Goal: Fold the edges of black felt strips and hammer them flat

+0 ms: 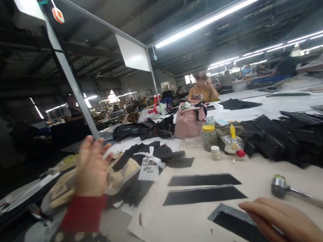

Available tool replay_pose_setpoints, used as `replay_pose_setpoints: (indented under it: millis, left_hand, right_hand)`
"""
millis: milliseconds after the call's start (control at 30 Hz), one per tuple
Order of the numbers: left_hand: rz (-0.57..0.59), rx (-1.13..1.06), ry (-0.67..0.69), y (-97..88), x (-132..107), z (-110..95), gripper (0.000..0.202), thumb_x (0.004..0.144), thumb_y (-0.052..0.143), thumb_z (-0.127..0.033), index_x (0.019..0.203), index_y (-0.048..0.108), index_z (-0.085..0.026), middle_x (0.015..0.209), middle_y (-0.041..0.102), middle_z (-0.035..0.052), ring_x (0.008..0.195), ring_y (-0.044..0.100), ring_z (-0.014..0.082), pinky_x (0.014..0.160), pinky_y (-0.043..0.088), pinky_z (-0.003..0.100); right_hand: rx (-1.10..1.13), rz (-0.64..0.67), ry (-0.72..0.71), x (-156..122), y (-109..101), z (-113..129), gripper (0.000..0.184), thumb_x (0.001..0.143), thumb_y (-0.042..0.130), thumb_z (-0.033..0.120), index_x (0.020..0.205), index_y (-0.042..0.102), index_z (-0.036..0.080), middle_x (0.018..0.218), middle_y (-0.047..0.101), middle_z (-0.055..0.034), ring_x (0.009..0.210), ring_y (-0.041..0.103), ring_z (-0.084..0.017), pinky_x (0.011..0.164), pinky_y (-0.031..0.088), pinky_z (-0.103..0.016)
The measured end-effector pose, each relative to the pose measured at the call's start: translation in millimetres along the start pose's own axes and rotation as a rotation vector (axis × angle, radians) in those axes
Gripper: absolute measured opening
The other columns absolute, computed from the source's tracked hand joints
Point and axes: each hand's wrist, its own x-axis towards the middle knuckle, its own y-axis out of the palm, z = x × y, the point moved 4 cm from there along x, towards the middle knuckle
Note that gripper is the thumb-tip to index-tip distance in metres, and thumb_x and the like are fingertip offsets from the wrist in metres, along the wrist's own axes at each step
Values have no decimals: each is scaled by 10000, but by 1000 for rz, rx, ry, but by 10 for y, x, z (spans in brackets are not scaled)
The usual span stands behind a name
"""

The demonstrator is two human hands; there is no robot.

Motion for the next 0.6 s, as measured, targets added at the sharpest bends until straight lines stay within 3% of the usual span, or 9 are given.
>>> replay_pose_setpoints:
  millis: [67,167,200,233,267,300,333,433,600]
  left_hand:
    - [-89,-126,134,-170,-8,-293,176,814,459,-333,961,523,-261,911,550,-35,744,528,89,600,468,199]
    - [12,43,429,-16,-368,-567,142,829,453,-269,781,574,-211,753,556,-32,680,517,89,650,465,220]
    - [168,261,504,159,-527,-562,139,826,462,-238,787,592,-212,779,579,-22,737,532,101,701,459,223]
    - [444,484,519,378,-684,-470,116,804,497,-209,845,604,-223,849,602,-13,814,545,120,756,452,237]
    - [604,584,567,534,-816,-372,158,784,522,-195,918,597,-232,930,605,-1,880,545,140,810,441,261]
    - [659,648,586,632,-885,-264,232,781,519,-189,1001,572,-239,1028,584,17,963,525,163,875,414,299]
    - [647,696,583,683,-893,-160,308,775,523,-194,1077,535,-249,1114,546,31,1037,490,185,923,381,337]
    - [269,609,451,519,-624,35,493,741,565,-239,1207,407,-272,1232,439,54,1118,423,212,959,337,398]
    - [-189,-11,60,-20,-125,-15,517,734,563,-271,1202,353,-333,1271,366,38,1103,446,166,840,429,296]
  right_hand:
    - [56,48,29,-7,43,-6,230,831,405,151,1040,494,191,784,602,-44,693,582,-110,603,465,-190]
    - [89,74,64,0,51,-26,217,826,402,134,1011,506,181,788,588,-51,699,570,-113,606,463,-201]
    - [89,68,70,6,36,-34,213,826,406,138,1008,508,182,797,587,-53,707,569,-113,611,464,-201]
    - [84,61,76,12,16,-42,210,825,414,146,1008,509,185,810,586,-54,718,570,-115,619,466,-199]
    - [75,52,81,18,-7,-49,206,824,424,156,1009,510,189,825,587,-54,732,572,-116,628,468,-197]
    - [64,44,84,23,-29,-54,205,823,434,168,1011,511,192,840,587,-54,747,574,-118,638,471,-193]
    - [49,32,85,28,-51,-57,204,821,443,179,1012,512,196,855,589,-54,763,576,-121,651,474,-192]
    - [-16,-17,87,36,-107,-61,211,822,450,213,1024,508,202,887,593,-53,803,584,-129,699,481,-193]
    - [-97,-50,32,-4,-124,-102,228,832,420,290,1035,508,234,896,613,-30,795,605,-120,686,491,-148]
